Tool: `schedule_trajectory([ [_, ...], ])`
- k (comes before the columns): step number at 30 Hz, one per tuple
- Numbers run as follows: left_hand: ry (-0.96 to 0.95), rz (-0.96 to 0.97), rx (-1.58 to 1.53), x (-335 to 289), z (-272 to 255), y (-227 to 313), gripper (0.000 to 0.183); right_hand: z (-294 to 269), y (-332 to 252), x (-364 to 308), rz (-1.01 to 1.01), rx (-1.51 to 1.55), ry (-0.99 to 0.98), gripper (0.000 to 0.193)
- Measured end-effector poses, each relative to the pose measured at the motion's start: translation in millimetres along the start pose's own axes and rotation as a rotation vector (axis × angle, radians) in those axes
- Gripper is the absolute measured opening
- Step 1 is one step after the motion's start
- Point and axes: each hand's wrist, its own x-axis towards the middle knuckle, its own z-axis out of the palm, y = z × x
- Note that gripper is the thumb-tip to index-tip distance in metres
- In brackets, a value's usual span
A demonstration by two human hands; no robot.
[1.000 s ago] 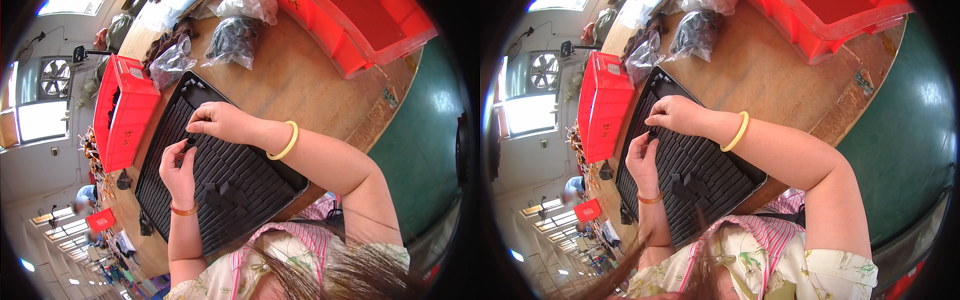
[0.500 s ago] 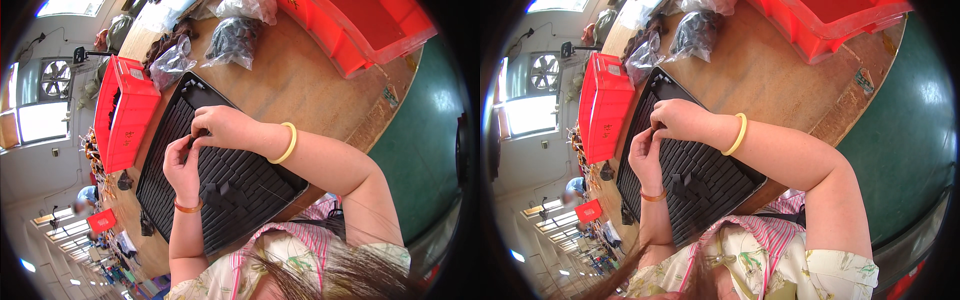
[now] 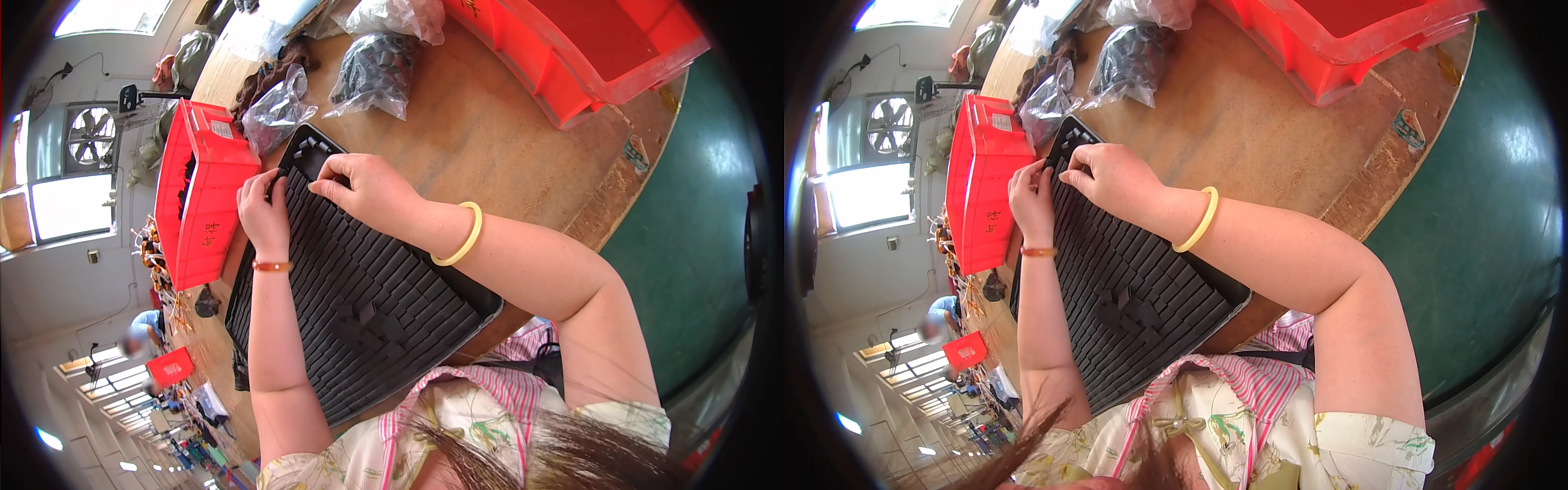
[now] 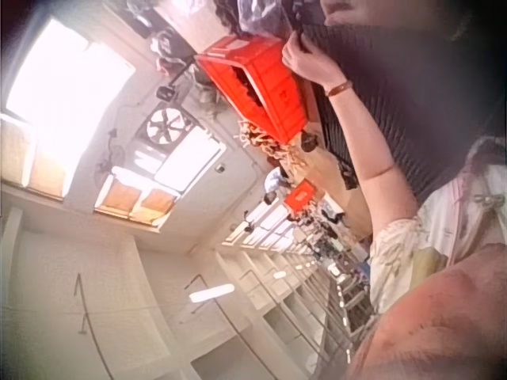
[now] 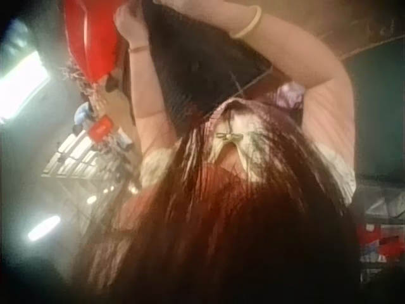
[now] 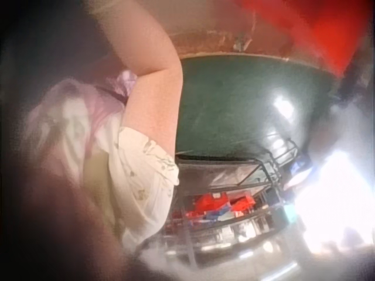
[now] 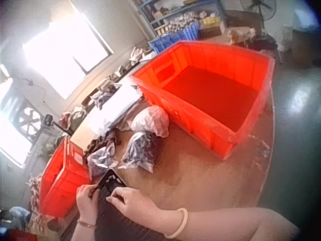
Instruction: The person assembles small plastic components by hand on a sorting tray.
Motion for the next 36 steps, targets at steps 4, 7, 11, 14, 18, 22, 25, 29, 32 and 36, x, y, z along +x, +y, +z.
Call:
schedule_trajectory([
  [4, -0.031, 0.068, 0.153, 9, 19, -21, 0.019, 0, -3, 0, 0.022, 0.022, 0.003, 0.022],
  [7, 0.013, 0.218, 0.269, 7, 23, -20, 0.022, 0, 0, 0, 0.016, 0.008, 0.023, 0.023],
  [11, -0.014, 0.229, 0.395, -3, 22, -10, 0.027, 0, 1, 1, 0.031, 0.023, 0.019, 0.022],
  [14, -0.123, 0.204, 0.483, -9, 14, -9, 0.033, 0, -1, 2, 0.073, 0.032, 0.013, 0.021],
  [18, -0.142, 0.218, 0.453, -5, 8, -1, 0.038, 0, 4, 3, 0.077, 0.09, 0.059, 0.023],
  [22, -0.181, 0.18, 0.409, -8, 1, -6, 0.038, 0, 3, 7, 0.164, 0.33, 0.12, 0.028],
  [25, -0.173, 0.16, 0.36, -5, -6, -4, 0.036, -6, -1, 9, 0.435, 0.792, 0.069, 0.027],
  [29, -0.085, 0.077, 0.1, -15, -45, 47, 0.028, -7, 6, 10, 0.493, 1.035, 0.053, 0.013],
  [32, -0.387, -0.028, -0.27, -42, -86, 78, 0.021, -10, 4, 10, 0.543, 0.969, -0.041, 0.016],
  [36, -0.68, -0.059, -0.3, -84, -113, 101, 0.026, -3, 5, 8, 0.574, 0.918, -0.108, 0.022],
])
